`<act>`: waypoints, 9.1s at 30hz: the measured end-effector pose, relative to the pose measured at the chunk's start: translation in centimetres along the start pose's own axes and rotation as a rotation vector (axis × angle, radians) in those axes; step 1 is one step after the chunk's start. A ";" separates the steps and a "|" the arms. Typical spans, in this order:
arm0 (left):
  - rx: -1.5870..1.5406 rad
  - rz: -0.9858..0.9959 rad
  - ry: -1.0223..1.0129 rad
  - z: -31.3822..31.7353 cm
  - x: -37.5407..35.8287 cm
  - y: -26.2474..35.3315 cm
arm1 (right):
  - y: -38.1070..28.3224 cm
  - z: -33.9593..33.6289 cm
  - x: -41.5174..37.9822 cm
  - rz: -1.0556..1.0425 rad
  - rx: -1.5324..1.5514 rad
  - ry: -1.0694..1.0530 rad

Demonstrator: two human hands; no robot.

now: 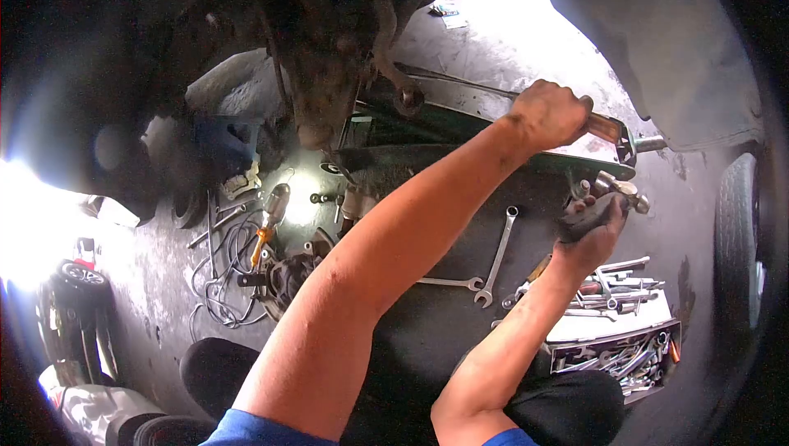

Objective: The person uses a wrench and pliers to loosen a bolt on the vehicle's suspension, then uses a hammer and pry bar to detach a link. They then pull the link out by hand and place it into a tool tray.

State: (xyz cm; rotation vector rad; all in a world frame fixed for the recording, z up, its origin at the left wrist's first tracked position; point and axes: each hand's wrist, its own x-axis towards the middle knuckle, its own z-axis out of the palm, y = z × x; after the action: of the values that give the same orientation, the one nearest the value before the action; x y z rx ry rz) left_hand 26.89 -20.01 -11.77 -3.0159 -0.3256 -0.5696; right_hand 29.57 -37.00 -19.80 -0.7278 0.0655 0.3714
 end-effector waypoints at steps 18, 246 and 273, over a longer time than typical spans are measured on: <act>-0.021 0.007 0.006 1.6 0.3 0.8 | -2.6 1.7 1.3 -0.171 -0.264 0.018; -0.454 -1.277 -0.074 3.2 -78.3 -25.3 | 8.0 45.3 -11.1 -2.100 -1.467 -0.630; -0.785 -0.869 0.493 -11.3 -53.7 -21.6 | 6.0 49.0 -9.2 -2.104 -1.604 -0.636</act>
State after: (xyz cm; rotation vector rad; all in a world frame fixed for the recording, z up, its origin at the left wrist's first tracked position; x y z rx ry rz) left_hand -30.61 -10.48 -20.57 -3.0338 -1.7386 -1.8056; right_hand 15.44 -3.39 14.70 -1.6996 -1.6680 -1.6167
